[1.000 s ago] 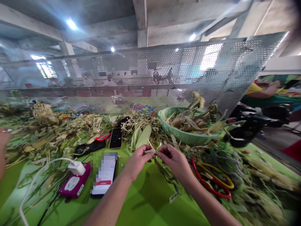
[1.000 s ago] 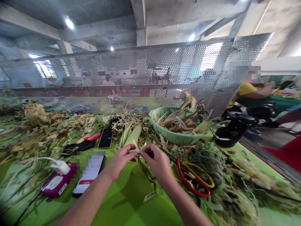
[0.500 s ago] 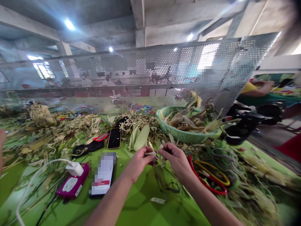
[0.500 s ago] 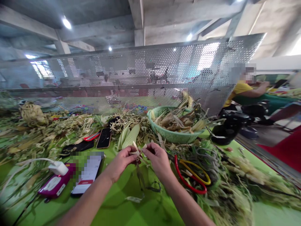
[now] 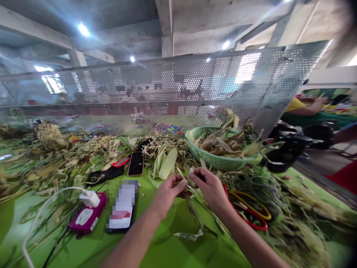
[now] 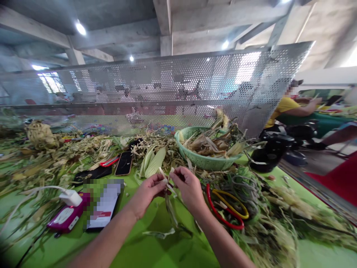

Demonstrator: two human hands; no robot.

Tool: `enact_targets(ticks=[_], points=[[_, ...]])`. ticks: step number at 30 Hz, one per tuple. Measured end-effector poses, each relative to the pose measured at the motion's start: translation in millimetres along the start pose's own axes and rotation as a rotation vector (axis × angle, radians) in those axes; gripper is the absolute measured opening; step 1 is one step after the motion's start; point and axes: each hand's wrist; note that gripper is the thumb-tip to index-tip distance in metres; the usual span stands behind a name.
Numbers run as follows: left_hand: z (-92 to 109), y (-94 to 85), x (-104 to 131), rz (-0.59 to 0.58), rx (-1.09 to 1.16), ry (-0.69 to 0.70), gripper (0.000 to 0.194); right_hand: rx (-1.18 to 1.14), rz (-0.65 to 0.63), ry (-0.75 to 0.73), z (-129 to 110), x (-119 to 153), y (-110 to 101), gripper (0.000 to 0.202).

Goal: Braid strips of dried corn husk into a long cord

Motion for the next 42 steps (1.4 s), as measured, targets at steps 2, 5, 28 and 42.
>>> enact_targets(ticks=[2,5,28,42], points=[[0.0,-2.9,-0.6,-0.011,0.051,-0.015,0.033,-0.073,-0.016,0.046,-0.4,-2.4,-0.3,0.023],[1.8,-7.3,-0.9,-0.014,0.086,-0.035,0.031,-0.147,-0.034,0.066,-2.5,-3.5,-0.2,0.025],[-3.5,-14.8,-8.5,0.118,0.011,-0.016,0.028,0.461,-0.167,-0.219,-14.9,7.3,0.8,0.006],[-2.6,-13.9,-6.7,0.144,-0.004,-0.015,0.026,0.513,-0.163,-0.209,-13.9,9.7,3.6,0.008]])
Point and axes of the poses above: each hand's wrist, its own x-axis away from the middle knuckle, its own y-axis out of the palm, z = x × y, and after that the axes turned 14 degrees about -x, right-handed
